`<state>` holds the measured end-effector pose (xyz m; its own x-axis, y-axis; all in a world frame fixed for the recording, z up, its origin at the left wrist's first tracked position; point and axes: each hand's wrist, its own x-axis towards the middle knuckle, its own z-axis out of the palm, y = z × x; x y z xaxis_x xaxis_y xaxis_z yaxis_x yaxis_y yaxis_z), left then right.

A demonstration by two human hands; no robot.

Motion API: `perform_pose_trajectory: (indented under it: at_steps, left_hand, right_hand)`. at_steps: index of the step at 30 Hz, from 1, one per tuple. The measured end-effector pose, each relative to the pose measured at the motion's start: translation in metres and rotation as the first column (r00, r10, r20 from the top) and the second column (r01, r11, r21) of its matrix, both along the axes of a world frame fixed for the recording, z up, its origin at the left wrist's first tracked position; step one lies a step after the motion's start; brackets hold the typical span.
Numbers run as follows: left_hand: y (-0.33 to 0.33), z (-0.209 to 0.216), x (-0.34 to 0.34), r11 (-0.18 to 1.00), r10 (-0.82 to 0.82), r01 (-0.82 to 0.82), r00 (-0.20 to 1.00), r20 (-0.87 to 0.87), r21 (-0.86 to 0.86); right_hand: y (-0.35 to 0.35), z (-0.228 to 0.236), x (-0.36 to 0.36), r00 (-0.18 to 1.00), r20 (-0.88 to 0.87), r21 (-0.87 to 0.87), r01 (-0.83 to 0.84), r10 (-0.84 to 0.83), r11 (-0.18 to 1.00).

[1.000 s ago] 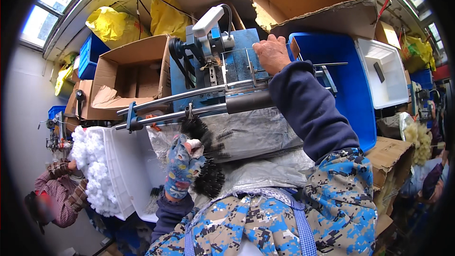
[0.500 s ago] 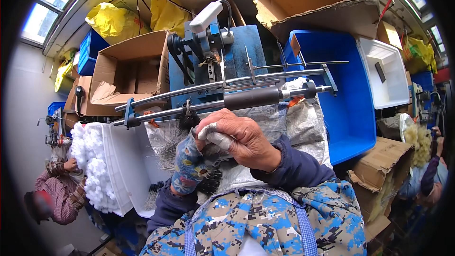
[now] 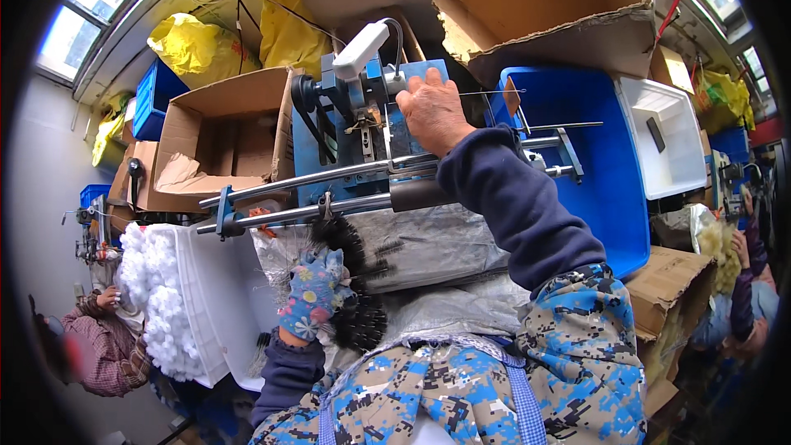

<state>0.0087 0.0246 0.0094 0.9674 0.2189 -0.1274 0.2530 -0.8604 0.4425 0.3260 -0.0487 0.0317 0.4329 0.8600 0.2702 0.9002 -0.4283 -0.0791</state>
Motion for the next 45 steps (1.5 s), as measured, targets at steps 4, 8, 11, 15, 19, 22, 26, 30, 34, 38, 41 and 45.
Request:
perform_pose_trajectory:
  at_steps: [4,8,11,15,19,22,26,30,34,38,41,45]
  left_hand:
    - [0.005,0.014,0.001,0.986,0.066,-0.061,0.997,0.031,-0.154]
    - [0.002,0.022,0.005,0.995,0.1,-0.097,0.979,0.18,-0.024]
    - [-0.005,0.033,0.017,0.976,0.147,-0.082,0.932,0.332,-0.201]
    - [-0.012,0.042,0.024,0.965,0.177,-0.071,0.885,0.43,-0.252]
    - [-0.012,0.042,0.024,0.977,0.149,-0.065,0.891,0.43,-0.203]
    - [-0.011,0.041,0.024,0.985,0.136,-0.078,0.901,0.413,-0.155]
    - [-0.012,0.035,0.024,0.993,0.105,-0.074,0.906,0.41,-0.091]
    - [-0.015,0.035,0.03,0.994,0.095,-0.063,0.906,0.412,-0.09]
    - [-0.016,0.036,0.034,0.996,0.071,-0.04,0.909,0.41,-0.085]
    - [-0.01,0.04,0.025,0.998,0.062,-0.052,0.909,0.413,-0.036]
    - [-0.007,0.029,0.013,0.968,0.246,-0.206,0.898,0.365,-0.145]
    - [-0.014,0.035,0.031,0.981,0.17,-0.121,0.905,0.39,-0.149]
  right_hand:
    - [0.008,-0.014,0.004,0.998,-0.065,-0.006,-0.016,0.015,1.0]
    - [0.011,-0.018,0.003,0.999,-0.044,-0.003,-0.023,0.023,1.0]
    - [0.01,-0.019,0.004,1.0,-0.019,-0.024,-0.017,0.016,1.0]
    - [0.009,-0.017,0.002,1.0,-0.019,-0.037,-0.015,0.015,0.999]
    - [0.009,-0.016,-0.001,1.0,-0.008,-0.056,0.025,-0.026,0.998]
    - [0.01,-0.017,-0.001,1.0,0.005,-0.052,0.026,-0.026,0.998]
    - [0.012,-0.016,0.002,0.995,-0.104,-0.083,-0.006,-0.003,0.997]
    - [0.016,-0.027,0.012,0.962,-0.27,0.003,-0.026,0.026,1.0]
    - [0.012,-0.026,0.009,0.981,-0.179,0.01,0.079,-0.076,0.997]
    - [-0.014,-0.02,0.003,0.995,-0.07,0.132,0.077,-0.068,0.988]
    - [-0.039,-0.021,-0.003,0.99,-0.13,0.04,0.065,-0.059,0.997]
    - [-0.036,-0.014,-0.01,0.972,-0.213,-0.059,0.091,-0.101,0.994]
